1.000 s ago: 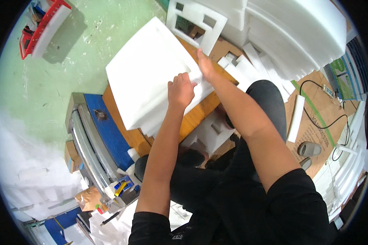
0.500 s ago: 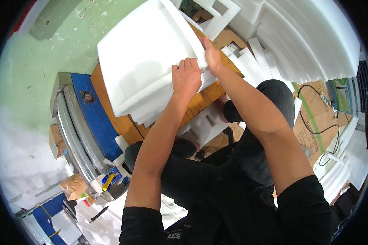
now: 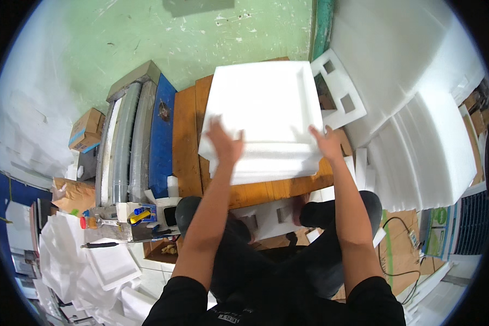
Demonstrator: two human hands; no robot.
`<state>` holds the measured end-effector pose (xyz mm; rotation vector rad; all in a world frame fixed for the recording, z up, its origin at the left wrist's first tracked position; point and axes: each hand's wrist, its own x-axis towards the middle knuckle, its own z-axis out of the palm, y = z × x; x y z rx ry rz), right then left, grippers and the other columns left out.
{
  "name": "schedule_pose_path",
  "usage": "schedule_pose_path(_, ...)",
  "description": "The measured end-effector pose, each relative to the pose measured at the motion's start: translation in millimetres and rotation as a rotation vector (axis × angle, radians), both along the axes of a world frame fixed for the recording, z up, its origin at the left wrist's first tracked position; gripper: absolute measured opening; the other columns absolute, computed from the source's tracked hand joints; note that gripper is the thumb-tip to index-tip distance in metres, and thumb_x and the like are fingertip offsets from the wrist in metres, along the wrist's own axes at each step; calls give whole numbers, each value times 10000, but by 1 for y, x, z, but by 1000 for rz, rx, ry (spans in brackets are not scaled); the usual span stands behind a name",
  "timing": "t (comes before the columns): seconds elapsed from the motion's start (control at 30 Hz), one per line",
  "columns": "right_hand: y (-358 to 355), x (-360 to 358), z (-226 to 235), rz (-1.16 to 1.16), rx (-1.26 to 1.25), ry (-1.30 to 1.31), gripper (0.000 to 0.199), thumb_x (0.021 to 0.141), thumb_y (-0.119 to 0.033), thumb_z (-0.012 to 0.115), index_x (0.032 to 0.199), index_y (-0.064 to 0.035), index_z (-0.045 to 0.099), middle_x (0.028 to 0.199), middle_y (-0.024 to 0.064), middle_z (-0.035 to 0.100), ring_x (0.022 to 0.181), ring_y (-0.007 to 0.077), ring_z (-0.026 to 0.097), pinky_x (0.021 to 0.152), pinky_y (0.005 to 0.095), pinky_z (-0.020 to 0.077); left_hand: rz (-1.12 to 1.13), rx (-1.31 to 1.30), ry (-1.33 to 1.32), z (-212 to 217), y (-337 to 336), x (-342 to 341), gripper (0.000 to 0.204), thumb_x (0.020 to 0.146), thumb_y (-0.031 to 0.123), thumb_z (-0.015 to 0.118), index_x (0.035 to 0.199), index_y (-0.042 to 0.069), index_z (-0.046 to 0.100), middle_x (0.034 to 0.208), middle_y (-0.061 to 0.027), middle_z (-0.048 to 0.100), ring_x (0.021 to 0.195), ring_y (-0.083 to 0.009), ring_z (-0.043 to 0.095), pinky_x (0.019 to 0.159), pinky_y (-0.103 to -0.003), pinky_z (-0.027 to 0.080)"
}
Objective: The person assembles white foam components by hand, repeatedly picking up pieces, aligning them, and pressing them together on a wooden workbench. The person handles multiple foam parts one at a time, stacking and adjusting them to form a larger assembly.
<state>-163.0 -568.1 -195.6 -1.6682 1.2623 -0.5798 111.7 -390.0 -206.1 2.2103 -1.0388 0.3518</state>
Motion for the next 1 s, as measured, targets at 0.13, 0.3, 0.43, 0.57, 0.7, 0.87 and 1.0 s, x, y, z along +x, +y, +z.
schedule_pose_path(0.13, 25, -6, 6, 135, -137, 199, 1192, 673, -609, 888, 1461, 134, 391, 1401, 324, 559, 1258, 423, 610, 1064, 462, 490, 236, 124, 578, 2, 61, 54, 1066, 802, 453, 863, 1548, -66, 307, 1576, -295, 364, 1457, -414, 375, 1187, -527, 330)
schedule_pose_path(0.3, 19, 0, -16, 79, -208, 208, 1071, 682, -497, 931, 1412, 116, 442, 1323, 294, 610, 1217, 402, 632, 1032, 449, 506, -16, 63, 783, -21, 69, 61, 847, 789, 453, 884, 1363, -79, 561, 1276, -254, 667, 1181, -368, 652, 1010, -424, 517)
schedule_pose_path(0.43, 27, -6, -15, 24, -192, 198, 985, 699, -470, 933, 1377, 98, 500, 1280, 270, 643, 1173, 390, 656, 999, 444, 521, -44, 14, 814, -9, 67, 52, 629, 795, 358, 895, 1217, -55, 676, 1134, -210, 743, 1041, -324, 715, 930, -426, 547)
schedule_pose_path(0.57, 44, 2, 6, 55, -207, 20, 1044, 675, -494, 924, 1387, 126, 479, 1326, 293, 623, 1206, 405, 644, 1015, 454, 516, -40, -30, 651, 43, 69, 65, 654, 747, 329, 929, 1230, -36, 684, 1150, -203, 740, 1069, -311, 712, 928, -419, 558)
schedule_pose_path(0.7, 77, 26, -13, -3, 50, -82, 1127, 700, -517, 922, 1457, 124, 386, 1339, 319, 601, 1221, 378, 634, 1009, 424, 524, -100, -1, 302, 162, 87, 87, 746, 723, 319, 941, 1326, -3, 642, 1180, -176, 725, 1083, -291, 698, 963, -420, 548)
schedule_pose_path(0.87, 189, 104, -12, 193, 600, -489, 1168, 809, -554, 837, 1547, 92, 204, 1412, 275, 496, 1157, 334, 615, 964, 448, 533, -271, -33, 110, 295, 130, 100, 861, 655, 200, 935, 1432, 55, 594, 1350, -192, 667, 1214, -290, 656, 1074, -393, 492)
schedule_pose_path(1.0, 197, 148, -53, 420, 755, -355, 1000, 853, -513, 812, 1504, 82, 341, 1385, 249, 554, 1155, 331, 629, 956, 423, 533, -424, -1, -158, 297, 136, 78, 869, 615, 143, 914, 1428, 102, 609, 1401, -166, 642, 1317, -341, 588, 1158, -424, 420)
